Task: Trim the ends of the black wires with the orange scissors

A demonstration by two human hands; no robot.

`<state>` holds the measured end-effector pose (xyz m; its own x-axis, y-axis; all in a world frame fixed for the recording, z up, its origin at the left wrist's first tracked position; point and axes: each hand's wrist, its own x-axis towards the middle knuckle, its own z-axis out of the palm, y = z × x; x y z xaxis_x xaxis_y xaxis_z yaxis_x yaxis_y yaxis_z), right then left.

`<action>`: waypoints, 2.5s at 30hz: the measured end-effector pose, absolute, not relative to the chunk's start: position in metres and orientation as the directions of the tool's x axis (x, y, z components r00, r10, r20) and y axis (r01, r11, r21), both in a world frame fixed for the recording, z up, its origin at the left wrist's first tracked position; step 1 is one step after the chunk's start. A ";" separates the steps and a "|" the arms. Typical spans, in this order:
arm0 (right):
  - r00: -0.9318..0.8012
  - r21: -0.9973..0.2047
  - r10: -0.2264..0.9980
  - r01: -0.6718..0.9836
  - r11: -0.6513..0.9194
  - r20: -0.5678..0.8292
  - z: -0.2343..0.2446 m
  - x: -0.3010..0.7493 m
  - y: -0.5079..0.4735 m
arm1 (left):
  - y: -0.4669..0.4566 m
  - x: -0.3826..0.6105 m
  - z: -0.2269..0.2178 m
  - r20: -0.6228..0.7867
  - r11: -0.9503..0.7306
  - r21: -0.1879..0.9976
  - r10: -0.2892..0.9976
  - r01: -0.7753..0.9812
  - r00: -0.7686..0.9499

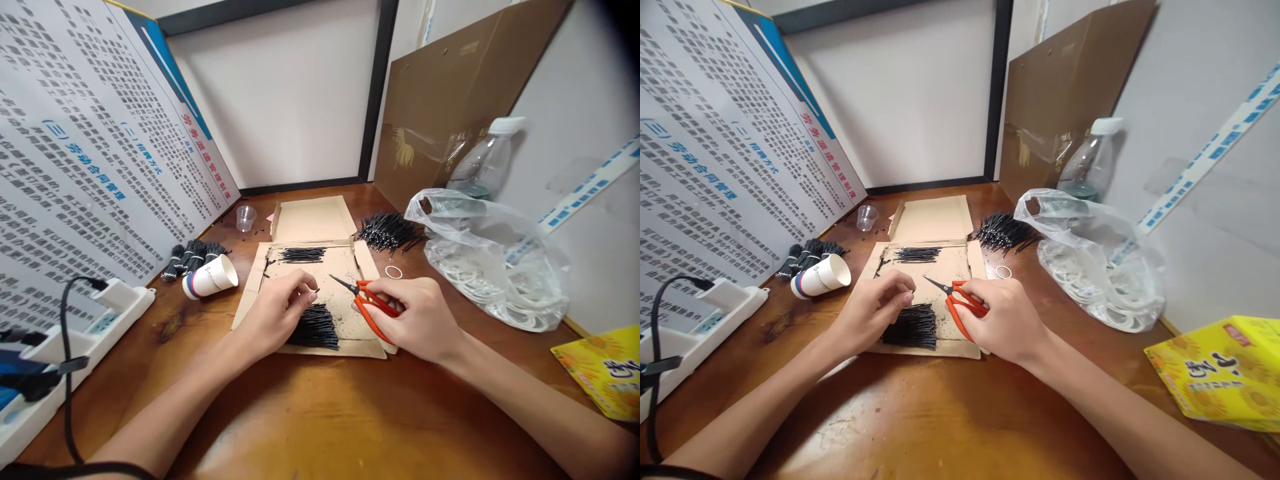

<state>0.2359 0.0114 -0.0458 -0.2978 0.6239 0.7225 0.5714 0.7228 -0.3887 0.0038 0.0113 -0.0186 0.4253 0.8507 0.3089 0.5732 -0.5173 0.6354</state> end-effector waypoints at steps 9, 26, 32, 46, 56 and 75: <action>-0.340 -0.455 0.618 0.448 0.769 0.709 -0.040 0.231 0.001 | 0.001 0.011 -0.012 0.385 -0.560 0.671 0.824 0.487 0.417; -0.360 -0.340 0.557 0.513 0.788 0.749 -0.035 0.231 0.001 | -0.004 0.013 -0.008 0.347 -0.498 0.748 0.857 0.440 0.380; -0.341 -0.387 0.583 0.494 0.779 0.738 -0.034 0.232 -0.001 | -0.004 0.012 -0.010 0.355 -0.497 0.758 0.857 0.421 0.373; -0.345 -0.324 0.555 0.539 0.778 0.757 -0.035 0.232 -0.002 | -0.004 0.009 -0.012 0.341 -0.498 0.736 0.858 0.459 0.384; -0.226 -0.351 0.582 0.612 0.709 0.781 -0.037 0.241 0.020 | 0.082 -0.001 -0.025 0.300 -0.450 0.244 0.877 0.859 0.374; -0.261 -0.303 0.589 0.661 0.687 0.764 -0.044 0.241 0.020 | 0.031 -0.004 -0.023 0.054 -0.575 0.233 0.813 0.785 0.580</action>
<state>0.2407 0.0200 -0.0443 -0.2614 0.5893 0.7645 0.6608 0.6866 -0.3033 -0.0037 0.0309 -0.0231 0.5797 0.8130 0.0539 0.7845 -0.5748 0.2326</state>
